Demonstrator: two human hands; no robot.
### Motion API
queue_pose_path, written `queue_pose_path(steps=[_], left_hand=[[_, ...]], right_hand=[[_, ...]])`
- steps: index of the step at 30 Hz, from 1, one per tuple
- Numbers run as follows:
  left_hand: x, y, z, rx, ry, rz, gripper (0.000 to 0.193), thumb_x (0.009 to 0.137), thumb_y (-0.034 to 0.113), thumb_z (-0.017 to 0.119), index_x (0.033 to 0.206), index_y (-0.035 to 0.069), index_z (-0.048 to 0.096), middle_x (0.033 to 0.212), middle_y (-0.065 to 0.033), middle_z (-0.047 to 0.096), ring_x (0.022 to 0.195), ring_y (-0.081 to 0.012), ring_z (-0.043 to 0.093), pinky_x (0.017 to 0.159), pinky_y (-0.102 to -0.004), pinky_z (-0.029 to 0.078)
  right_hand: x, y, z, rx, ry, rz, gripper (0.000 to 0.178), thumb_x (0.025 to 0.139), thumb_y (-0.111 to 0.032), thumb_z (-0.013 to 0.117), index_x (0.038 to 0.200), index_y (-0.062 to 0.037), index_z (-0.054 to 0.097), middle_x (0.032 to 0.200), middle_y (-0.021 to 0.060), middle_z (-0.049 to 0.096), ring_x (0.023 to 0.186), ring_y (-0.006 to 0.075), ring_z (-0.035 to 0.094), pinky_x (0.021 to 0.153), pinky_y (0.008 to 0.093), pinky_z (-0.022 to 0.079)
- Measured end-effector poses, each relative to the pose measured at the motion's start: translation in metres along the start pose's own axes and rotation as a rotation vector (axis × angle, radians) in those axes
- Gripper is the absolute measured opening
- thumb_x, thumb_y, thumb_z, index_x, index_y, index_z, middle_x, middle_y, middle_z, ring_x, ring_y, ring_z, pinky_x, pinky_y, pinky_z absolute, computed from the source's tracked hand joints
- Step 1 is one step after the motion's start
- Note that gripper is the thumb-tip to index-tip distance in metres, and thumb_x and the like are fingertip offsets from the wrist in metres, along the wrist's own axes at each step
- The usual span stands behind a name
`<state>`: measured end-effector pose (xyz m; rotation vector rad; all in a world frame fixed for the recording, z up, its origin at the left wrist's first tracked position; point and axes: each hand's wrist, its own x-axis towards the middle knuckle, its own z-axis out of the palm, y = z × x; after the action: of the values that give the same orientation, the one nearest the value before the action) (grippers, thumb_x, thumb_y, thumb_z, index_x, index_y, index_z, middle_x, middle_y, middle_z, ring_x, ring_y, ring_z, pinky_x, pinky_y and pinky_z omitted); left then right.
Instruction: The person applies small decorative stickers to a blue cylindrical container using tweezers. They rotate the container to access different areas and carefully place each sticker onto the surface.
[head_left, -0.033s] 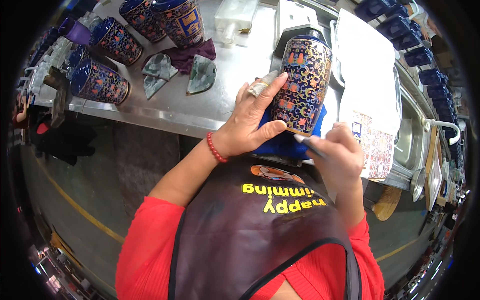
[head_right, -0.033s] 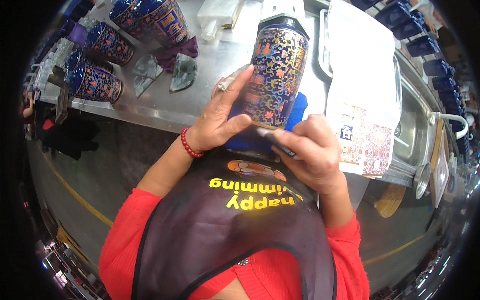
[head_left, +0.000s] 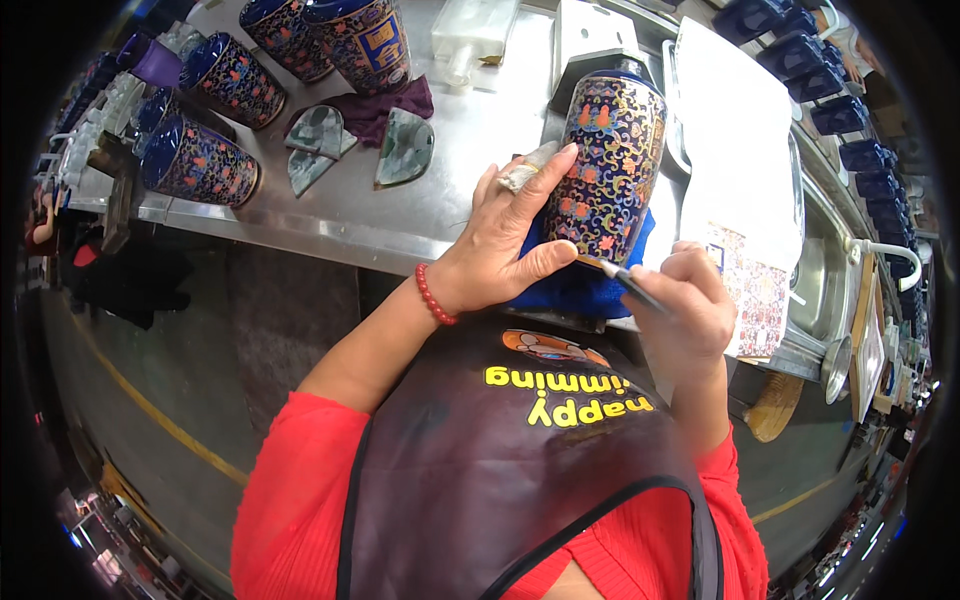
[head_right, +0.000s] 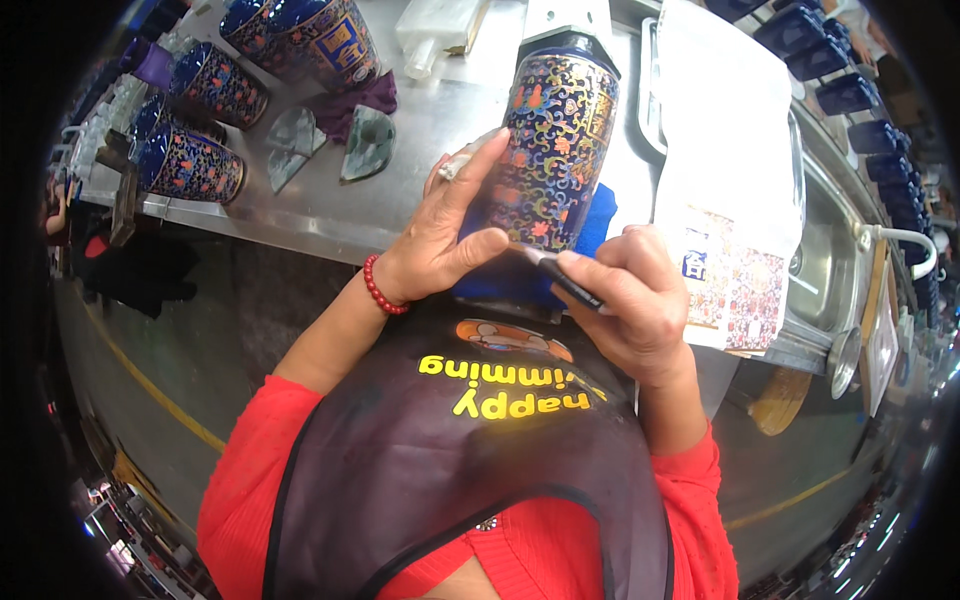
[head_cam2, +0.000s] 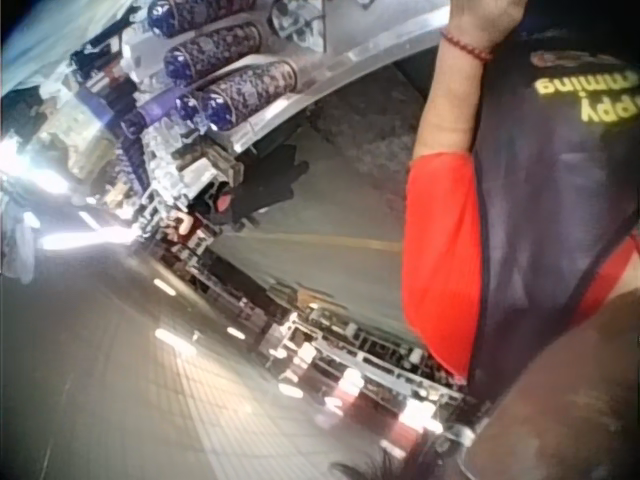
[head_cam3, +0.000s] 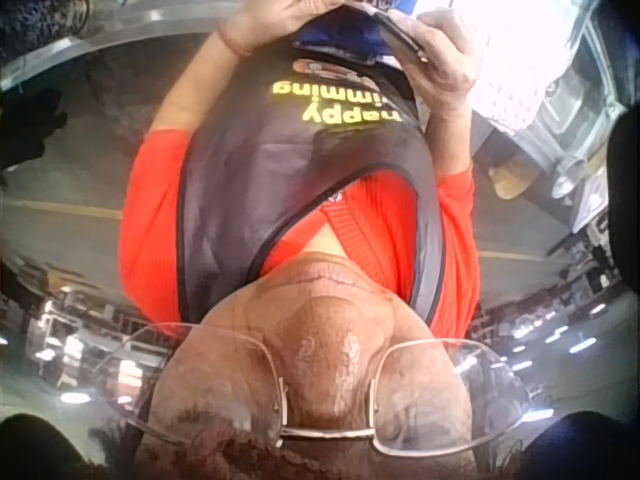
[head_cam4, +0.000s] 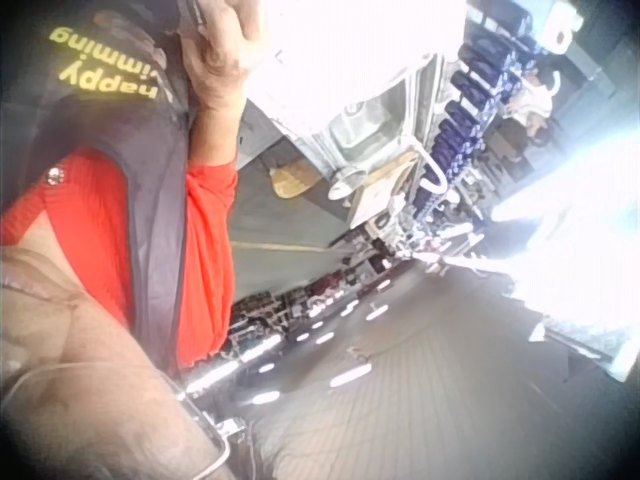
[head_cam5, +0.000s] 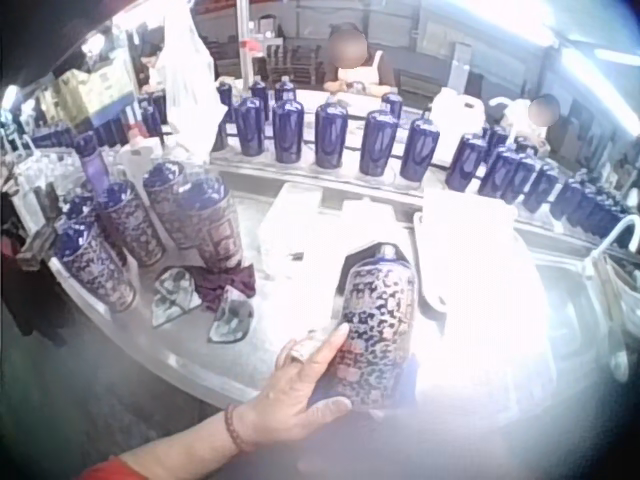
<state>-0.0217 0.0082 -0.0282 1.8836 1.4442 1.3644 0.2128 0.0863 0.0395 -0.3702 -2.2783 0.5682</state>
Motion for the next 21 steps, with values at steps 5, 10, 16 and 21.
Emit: queue_pose_path(steps=[5, 10, 16, 21], left_hand=[[-0.001, 0.000, 0.001, -0.139, -0.030, -0.056, 0.087, 0.095, 0.049, 0.066, 0.162, 0.008, 0.029, 0.153, -0.0207, 0.045, 0.140, -0.0372, 0.041, 0.121, -0.0486, 0.019], [-0.003, -0.003, -0.004, -0.085, -0.030, 0.012, 0.093, 0.090, 0.053, 0.071, 0.162, 0.011, 0.029, 0.151, -0.0197, 0.047, 0.141, -0.0381, 0.039, 0.120, -0.0559, 0.019], [0.001, 0.006, -0.010, 0.536, 0.032, 0.104, 0.092, 0.082, 0.057, 0.074, 0.156, 0.014, 0.042, 0.147, -0.0179, 0.053, 0.142, -0.0371, 0.039, 0.118, -0.0667, 0.013], [0.005, 0.012, -0.014, 0.564, 0.037, 0.138, 0.091, 0.084, 0.058, 0.073, 0.155, 0.009, 0.043, 0.150, -0.0198, 0.050, 0.142, -0.0400, 0.041, 0.120, -0.0624, 0.011]], right_hand=[[0.006, 0.003, 0.004, -0.131, 0.044, -0.051, 0.042, 0.059, 0.008, 0.084, 0.098, -0.0044, 0.073, 0.077, 0.0037, 0.050, 0.068, 0.0216, 0.049, 0.064, 0.0352, 0.040], [0.010, -0.001, 0.003, -0.167, -0.176, -0.256, 0.032, 0.063, -0.004, 0.077, 0.095, -0.0038, 0.075, 0.079, 0.0035, 0.047, 0.068, 0.0217, 0.050, 0.063, 0.0365, 0.040], [0.005, 0.001, 0.000, -0.206, -0.007, -0.093, 0.036, 0.061, 0.000, 0.084, 0.096, -0.0034, 0.074, 0.078, 0.0043, 0.051, 0.065, 0.0228, 0.048, 0.060, 0.0366, 0.037], [0.000, 0.003, 0.001, -0.202, 0.045, -0.100, 0.038, 0.060, 0.000, 0.085, 0.096, -0.0040, 0.074, 0.078, 0.0044, 0.052, 0.066, 0.0233, 0.050, 0.060, 0.0373, 0.037]])
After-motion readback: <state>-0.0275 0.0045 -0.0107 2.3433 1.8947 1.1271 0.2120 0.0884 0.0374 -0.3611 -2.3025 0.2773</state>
